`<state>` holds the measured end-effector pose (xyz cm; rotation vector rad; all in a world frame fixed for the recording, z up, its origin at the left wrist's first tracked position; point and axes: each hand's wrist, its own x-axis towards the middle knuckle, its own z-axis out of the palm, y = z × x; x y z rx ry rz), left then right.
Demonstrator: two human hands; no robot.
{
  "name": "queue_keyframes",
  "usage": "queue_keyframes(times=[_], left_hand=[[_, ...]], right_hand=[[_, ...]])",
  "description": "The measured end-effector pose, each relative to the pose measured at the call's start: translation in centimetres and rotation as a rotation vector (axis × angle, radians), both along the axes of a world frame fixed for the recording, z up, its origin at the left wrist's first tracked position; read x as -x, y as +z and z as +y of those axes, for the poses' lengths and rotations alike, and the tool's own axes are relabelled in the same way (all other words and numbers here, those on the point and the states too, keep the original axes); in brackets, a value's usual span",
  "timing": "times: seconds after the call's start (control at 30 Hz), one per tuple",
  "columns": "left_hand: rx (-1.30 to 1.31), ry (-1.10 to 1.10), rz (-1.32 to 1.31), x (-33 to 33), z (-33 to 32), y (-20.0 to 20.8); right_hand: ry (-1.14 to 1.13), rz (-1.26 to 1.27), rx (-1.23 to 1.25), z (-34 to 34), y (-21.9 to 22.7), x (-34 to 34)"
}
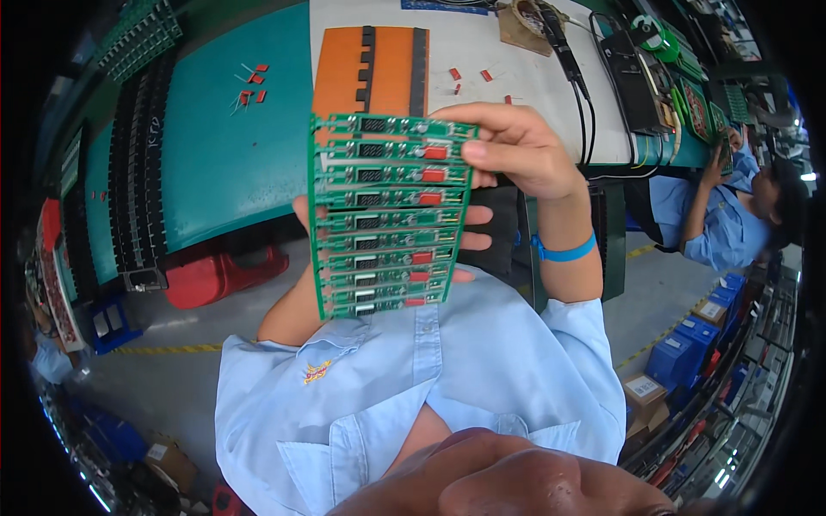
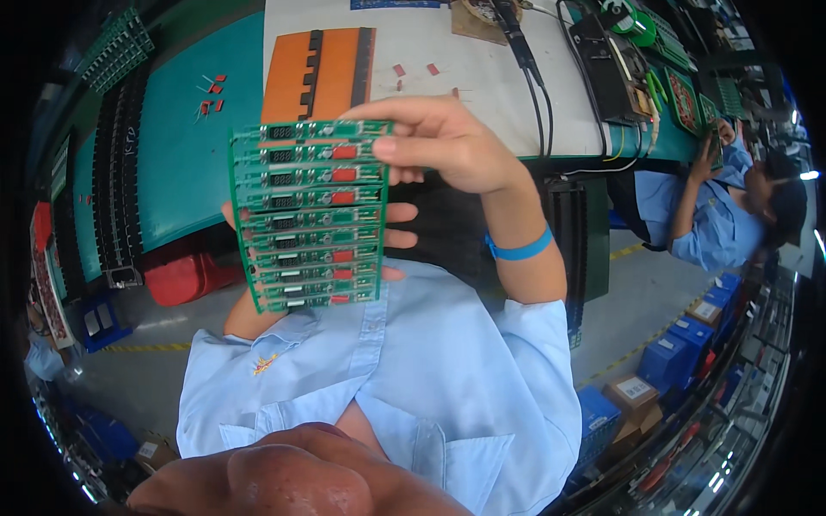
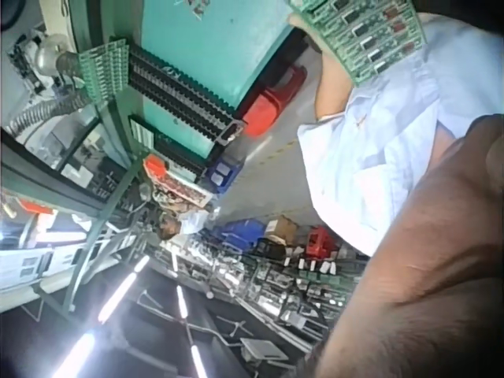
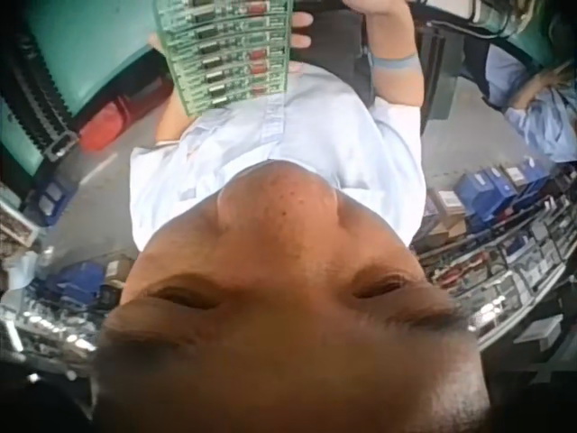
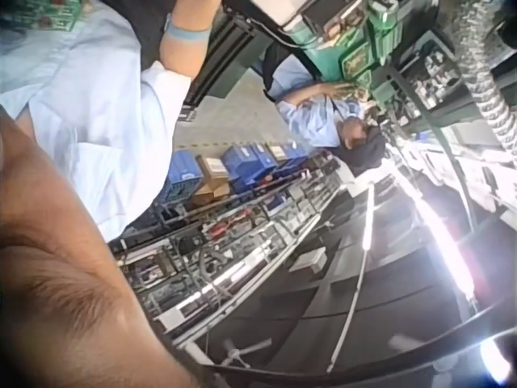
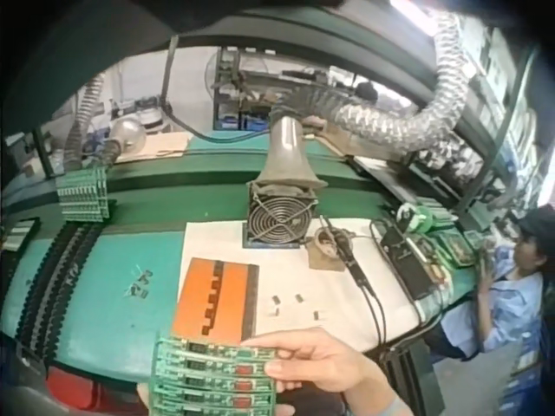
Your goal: The person solders joints on a circuit board panel using a soldering iron, then inserts electronic components into another circuit board panel by hand.
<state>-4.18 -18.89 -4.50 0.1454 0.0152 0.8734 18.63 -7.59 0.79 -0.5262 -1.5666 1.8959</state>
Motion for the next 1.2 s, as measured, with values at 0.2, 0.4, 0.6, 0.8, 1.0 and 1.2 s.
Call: queue_keyframes(times=[0.2, 0.4, 0.6, 0.8, 1.0, 1.2], left_hand=[[-0.081, -0.078, -0.118, 0.0, 0.5, -0.2], [-0.145, 0.349, -0.191, 0.9, 2.8, 0.8], [-0.151, 0.546, -0.091, 3.4, 6.9, 1.4], [-0.116, 0.550, 0.032, 3.0, 6.3, 0.7], [-0.137, 0.530, -0.061, 2.8, 6.7, 0.3], [-0.162, 0.578, -0.002, 2.7, 6.4, 0.1]], right_hand=[[-0.015, -0.130, -0.021, -0.2, 0.4, 0.6], [-0.763, -0.484, -0.741, 1.4, -0.8, -1.2], [-0.648, -0.745, -1.258, 1.2, -1.9, -0.1], [-0.671, -0.849, -1.303, 2.6, -3.3, 1.1], [-0.658, -0.368, -0.642, 0.1, 0.3, 2.2], [-0.378, -0.127, -0.356, -3.4, 0.2, 5.2]])
